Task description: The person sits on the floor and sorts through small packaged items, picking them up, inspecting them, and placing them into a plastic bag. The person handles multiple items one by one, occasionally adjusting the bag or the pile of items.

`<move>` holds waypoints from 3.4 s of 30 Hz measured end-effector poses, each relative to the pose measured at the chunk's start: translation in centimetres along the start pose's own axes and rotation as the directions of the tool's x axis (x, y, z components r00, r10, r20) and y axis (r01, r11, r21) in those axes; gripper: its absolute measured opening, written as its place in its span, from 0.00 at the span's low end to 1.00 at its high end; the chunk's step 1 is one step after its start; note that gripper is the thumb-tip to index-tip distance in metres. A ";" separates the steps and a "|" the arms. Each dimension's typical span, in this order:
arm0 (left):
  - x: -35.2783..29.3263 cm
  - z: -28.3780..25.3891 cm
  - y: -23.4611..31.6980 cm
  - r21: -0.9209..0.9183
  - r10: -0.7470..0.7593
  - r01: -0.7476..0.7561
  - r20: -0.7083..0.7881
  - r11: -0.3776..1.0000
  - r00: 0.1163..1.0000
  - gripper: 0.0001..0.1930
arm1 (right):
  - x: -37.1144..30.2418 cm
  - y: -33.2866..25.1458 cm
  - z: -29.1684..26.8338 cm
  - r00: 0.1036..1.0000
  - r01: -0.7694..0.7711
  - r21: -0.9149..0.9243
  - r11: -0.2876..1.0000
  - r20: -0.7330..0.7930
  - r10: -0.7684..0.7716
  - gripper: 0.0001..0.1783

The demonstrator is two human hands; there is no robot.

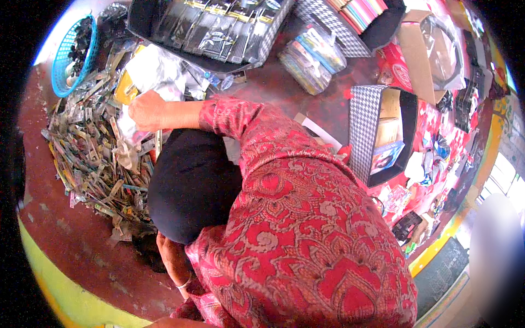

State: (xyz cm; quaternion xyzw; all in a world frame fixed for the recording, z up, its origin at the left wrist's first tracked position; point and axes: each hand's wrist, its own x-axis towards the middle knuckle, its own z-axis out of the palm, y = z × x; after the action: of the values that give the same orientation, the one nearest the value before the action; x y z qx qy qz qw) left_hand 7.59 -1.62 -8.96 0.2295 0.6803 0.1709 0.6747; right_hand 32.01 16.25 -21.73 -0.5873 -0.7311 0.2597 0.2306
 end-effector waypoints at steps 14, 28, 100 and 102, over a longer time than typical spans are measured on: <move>-2.3 1.2 -1.0 0.134 0.184 -0.168 -0.120 0.977 0.976 0.10 | -22.2 8.8 -24.8 0.821 -0.423 0.223 0.878 -0.316 0.475 0.09; -3.6 3.7 -1.8 0.212 0.116 -0.108 -0.028 0.971 0.993 0.14 | -28.2 25.5 -12.7 0.485 -0.874 -0.142 0.464 -0.257 0.836 0.18; -4.2 -12.7 6.1 -0.242 0.702 -0.835 -0.455 0.494 0.548 0.28 | 8.3 -32.0 0.0 0.492 -0.408 0.758 0.509 0.653 -0.576 0.17; -8.0 -9.9 7.8 -0.522 0.573 -0.686 -0.390 0.508 0.721 0.29 | 6.0 -33.6 -1.8 0.566 -0.378 0.764 0.522 0.637 -0.523 0.15</move>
State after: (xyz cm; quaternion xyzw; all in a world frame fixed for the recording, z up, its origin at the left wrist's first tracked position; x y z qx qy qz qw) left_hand -1.75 1.33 2.27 0.2043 0.5033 0.6418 0.5413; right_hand 7.13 16.38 1.75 -0.1658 -0.5499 0.8082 0.1300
